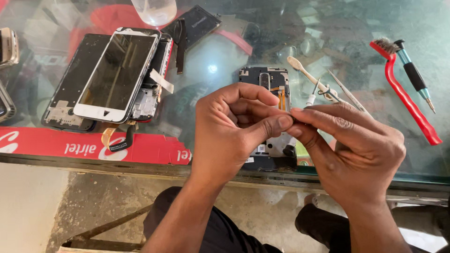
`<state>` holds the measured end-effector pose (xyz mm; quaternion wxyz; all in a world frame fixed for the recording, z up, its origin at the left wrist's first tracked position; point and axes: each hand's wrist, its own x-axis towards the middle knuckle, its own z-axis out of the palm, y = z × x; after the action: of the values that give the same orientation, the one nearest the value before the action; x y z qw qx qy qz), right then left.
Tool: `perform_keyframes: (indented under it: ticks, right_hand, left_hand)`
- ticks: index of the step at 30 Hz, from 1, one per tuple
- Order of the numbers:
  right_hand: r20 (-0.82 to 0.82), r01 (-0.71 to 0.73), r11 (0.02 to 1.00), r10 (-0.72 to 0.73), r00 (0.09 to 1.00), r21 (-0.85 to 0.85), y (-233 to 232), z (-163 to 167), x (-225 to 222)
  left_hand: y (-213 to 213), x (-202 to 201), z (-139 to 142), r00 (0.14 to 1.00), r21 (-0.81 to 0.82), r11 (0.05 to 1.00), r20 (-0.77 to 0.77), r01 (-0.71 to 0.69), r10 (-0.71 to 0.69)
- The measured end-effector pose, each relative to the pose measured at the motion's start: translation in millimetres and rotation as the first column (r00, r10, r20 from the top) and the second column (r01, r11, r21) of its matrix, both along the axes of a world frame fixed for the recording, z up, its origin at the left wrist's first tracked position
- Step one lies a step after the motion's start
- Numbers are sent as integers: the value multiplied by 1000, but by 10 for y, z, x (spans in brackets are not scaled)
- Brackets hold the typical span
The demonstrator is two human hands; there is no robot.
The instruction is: The person works at a glass counter on a disassembled smartphone, using a screwdriver to pry and unscrew components inside the phone frame. They then lift the battery out of the phone and clean the battery's surface with a small brush, holding it up while brushing.
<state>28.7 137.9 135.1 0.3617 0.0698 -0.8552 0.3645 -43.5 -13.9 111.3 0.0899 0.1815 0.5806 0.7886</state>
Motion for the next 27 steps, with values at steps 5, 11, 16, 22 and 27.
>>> perform_keyframes:
  ticks: [5, 11, 16, 22, 27]
  right_hand:
    - [70, 66, 998, -65, 995, -20, 7, -16, -12]
    - [79, 49, 998, -46, 996, -39, -2, -39, -17]
    - [14, 15, 999, -15, 1000, 34, -21, -67, 8]
    - [-175, 74, 955, -24, 984, 287, -81, -103, 40]
    - [-241, 104, 955, -36, 970, 277, -51, -99, 139]
  left_hand:
    - [5, -11, 7, 999, 61, 997, -11, 51, -50]
    - [3, 6, -5, 999, 59, 997, 18, 47, -48]
    - [0, 20, -9, 997, 17, 1000, -80, 20, -18]
    - [-23, 46, -35, 997, 66, 996, -66, 56, -51]
    - [-15, 83, -32, 990, 70, 991, -95, 111, -105]
